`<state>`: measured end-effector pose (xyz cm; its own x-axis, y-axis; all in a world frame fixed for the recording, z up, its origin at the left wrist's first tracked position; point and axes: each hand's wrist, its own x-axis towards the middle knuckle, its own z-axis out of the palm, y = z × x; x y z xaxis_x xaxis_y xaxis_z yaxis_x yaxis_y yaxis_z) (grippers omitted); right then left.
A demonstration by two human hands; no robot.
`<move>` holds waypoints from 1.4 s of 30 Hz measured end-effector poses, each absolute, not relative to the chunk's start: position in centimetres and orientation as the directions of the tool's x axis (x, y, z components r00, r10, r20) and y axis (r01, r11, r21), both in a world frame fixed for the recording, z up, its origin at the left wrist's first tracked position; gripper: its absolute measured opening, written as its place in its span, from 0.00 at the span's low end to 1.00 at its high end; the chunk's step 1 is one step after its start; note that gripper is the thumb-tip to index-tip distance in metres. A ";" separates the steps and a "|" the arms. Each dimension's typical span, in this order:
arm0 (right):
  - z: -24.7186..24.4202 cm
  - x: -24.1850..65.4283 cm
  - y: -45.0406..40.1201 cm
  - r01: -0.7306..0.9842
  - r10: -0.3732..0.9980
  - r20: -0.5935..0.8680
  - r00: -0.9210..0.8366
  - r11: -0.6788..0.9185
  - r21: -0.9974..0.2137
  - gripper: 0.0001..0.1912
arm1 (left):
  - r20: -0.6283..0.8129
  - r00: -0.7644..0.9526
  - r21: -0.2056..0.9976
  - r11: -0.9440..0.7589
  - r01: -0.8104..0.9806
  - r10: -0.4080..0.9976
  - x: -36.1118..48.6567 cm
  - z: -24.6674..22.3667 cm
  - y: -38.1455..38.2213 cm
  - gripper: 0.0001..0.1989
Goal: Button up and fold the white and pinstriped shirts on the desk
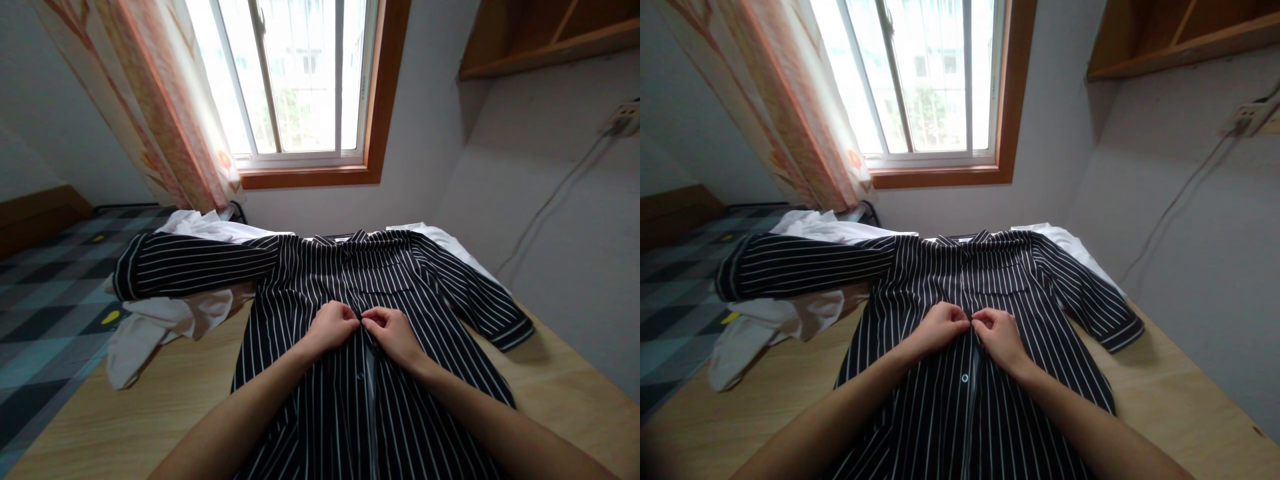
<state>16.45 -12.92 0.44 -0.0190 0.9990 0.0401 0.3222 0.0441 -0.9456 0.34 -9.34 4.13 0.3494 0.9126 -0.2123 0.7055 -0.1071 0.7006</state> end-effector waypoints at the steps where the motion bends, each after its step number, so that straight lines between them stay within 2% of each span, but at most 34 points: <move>1: 0.4 16.5 -12.8 0.288 0.999 0.029 -0.021 0.034 -0.957 0.12 | -0.203 0.347 0.702 -0.111 0.704 0.915 0.3 4.0 -9.3 0.09; 7: 0.6 16.8 -12.2 0.047 0.997 -0.056 -0.051 -0.053 -0.997 0.13 | -0.159 0.369 0.744 -0.134 0.654 0.916 0.1 3.4 -8.9 0.09; 15: 0.5 16.7 -12.1 0.041 0.994 -0.093 -0.060 -0.091 -0.995 0.08 | -0.158 0.411 0.802 -0.126 0.583 0.898 0.2 3.5 -9.1 0.08; 18: 0.2 16.6 -12.2 0.092 0.997 -0.066 -0.037 -0.063 -0.994 0.07 | -0.148 0.408 0.798 -0.135 0.587 0.901 0.3 3.4 -9.1 0.08; 21: 0.4 16.4 -12.6 0.230 1.000 -0.018 -0.001 -0.017 -0.973 0.06 | -0.158 0.397 0.801 -0.118 0.587 0.904 0.3 3.3 -9.1 0.09; 26: 1.3 16.0 -13.5 0.486 0.988 0.153 0.027 0.121 -0.866 0.04 | -0.207 0.375 0.820 -0.049 0.570 0.904 0.4 3.4 -9.2 0.11; 30: 1.5 15.8 -13.9 0.595 0.970 0.241 0.004 0.192 -0.781 0.06 | -0.164 0.378 0.828 -0.081 0.554 0.911 0.4 3.4 -9.4 0.12; 36: 1.1 15.6 -14.0 0.632 0.962 0.271 -0.019 0.221 -0.743 0.07 | -0.105 0.357 0.804 -0.132 0.580 0.928 0.5 3.1 -9.3 0.11; 42: 1.0 16.0 -13.8 0.571 0.972 0.236 -0.003 0.195 -0.797 0.06 | -0.078 0.343 0.806 -0.143 0.574 0.936 0.6 2.9 -9.4 0.11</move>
